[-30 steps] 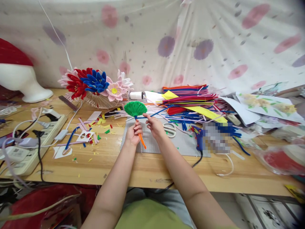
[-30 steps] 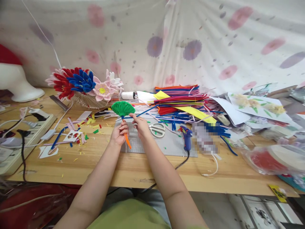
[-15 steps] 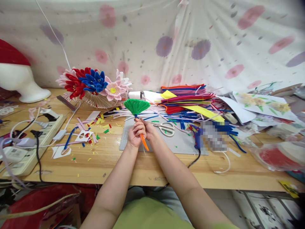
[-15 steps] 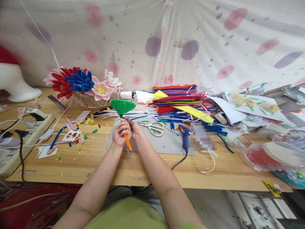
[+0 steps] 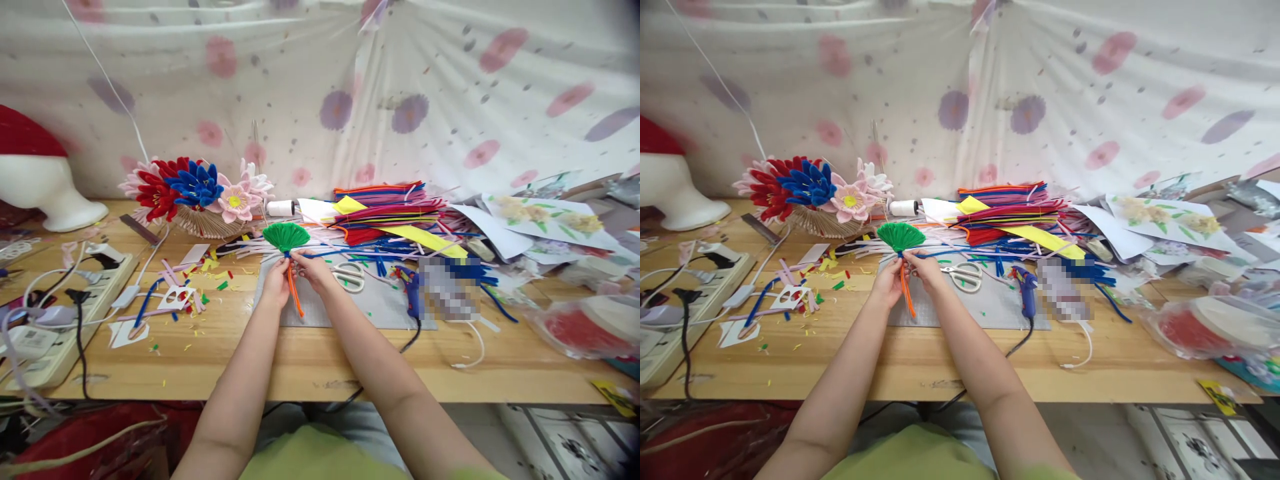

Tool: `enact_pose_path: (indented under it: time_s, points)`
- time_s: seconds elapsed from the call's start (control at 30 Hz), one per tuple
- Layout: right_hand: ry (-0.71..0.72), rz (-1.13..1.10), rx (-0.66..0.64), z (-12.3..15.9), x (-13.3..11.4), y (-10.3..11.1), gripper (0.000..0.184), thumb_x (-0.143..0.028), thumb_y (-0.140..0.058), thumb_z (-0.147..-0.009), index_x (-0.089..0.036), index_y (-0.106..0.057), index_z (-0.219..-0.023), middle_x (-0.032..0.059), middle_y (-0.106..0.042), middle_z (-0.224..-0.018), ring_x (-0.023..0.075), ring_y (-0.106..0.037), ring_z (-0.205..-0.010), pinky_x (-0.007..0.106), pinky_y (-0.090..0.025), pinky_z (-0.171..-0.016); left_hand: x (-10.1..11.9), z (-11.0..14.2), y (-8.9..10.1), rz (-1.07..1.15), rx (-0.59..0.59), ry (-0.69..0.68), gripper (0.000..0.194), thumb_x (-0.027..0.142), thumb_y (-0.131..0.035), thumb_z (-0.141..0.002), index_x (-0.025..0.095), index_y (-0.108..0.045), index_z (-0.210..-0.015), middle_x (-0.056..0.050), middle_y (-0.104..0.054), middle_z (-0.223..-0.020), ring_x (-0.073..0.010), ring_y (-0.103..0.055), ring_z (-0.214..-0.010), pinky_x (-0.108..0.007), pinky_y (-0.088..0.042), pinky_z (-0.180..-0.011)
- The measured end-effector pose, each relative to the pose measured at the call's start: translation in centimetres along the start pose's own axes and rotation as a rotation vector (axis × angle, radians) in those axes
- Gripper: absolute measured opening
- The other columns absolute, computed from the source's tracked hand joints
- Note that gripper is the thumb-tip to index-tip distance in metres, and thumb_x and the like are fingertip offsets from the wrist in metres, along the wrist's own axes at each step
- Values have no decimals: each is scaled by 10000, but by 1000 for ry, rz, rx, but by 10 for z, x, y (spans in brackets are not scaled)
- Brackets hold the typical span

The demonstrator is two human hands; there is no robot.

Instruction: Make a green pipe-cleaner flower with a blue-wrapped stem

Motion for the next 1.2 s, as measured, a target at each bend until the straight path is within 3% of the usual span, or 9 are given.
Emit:
enact_pose_path:
  time_s: [0.07, 0.17, 0.37, 0.6, 0.8, 1.0, 1.2]
  points:
    - [-3, 66, 30, -5, -2, 4, 318, -374, -730, -498, -162, -588, -688, -51, -531, -536, 42, -431, -462, 164, -257, -401, 3, -4, -3, -70, 42, -28, 86, 122, -567, -726, 130, -498, -676, 38, -482, -530, -32, -434, -408, -135, -320, -394]
    - [14, 118, 92, -12, -10, 11, 295, -360, -721, -492, -156, -601, -668, -45, -532, -542, 46, -417, -466, 176, -248, -402, 8, -9, -10, -163, 84, -110, 130, 185, -569, -732, 132, -478, -657, 52, -444, -508, -17, -356, -370, -130, -196, -347]
    - [71, 5, 190, -18, -24, 28, 307, -364, -723, -469, -145, -572, -623, -43, -512, -529, 39, -361, -451, 189, -223, -392, 6, -14, -26, -304, 112, -265, 183, 281, -613, -712, 148, -490, -680, 85, -381, -457, -12, -292, -353, -135, -144, -355]
    - [56, -99, 214, -15, -23, 41, 271, -312, -731, -471, -139, -557, -585, -50, -487, -478, 30, -346, -418, 179, -198, -364, -11, -17, -35, -153, 31, -88, 126, 176, -593, -734, 129, -492, -675, 65, -424, -501, 2, -305, -350, -108, -147, -321]
    - [-45, -245, 125, -5, -11, 37, 222, -226, -732, -516, -133, -544, -588, -54, -502, -479, 12, -342, -399, 151, -188, -340, -27, -9, -40, 279, -114, 238, 239, 131, -344, -880, 117, -473, -680, 59, -344, -492, 2, -253, -321, -91, -140, -273]
    - [-133, -413, -24, 7, 0, 27, 183, -149, -697, -597, -133, -516, -582, -65, -487, -466, -11, -313, -368, 122, -151, -317, -32, 5, -46, 507, -225, 264, 291, 184, -296, -913, 125, -488, -703, 46, -355, -494, -1, -289, -343, -86, -169, -278]
    - [-278, -450, -43, 10, 17, 22, 99, -180, -610, -718, -138, -552, -650, -61, -502, -454, 13, -291, -330, 141, -156, -289, -31, 18, -46, 531, -279, 266, 245, 168, -360, -893, 140, -510, -701, 37, -382, -505, -8, -298, -366, -76, -194, -286]
Point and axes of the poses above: each hand's wrist, its own z-axis away from the middle knuckle, its own y-axis out of the back of the hand, x = y × z, the point moved 7 cm from there along -z, towards the middle knuckle
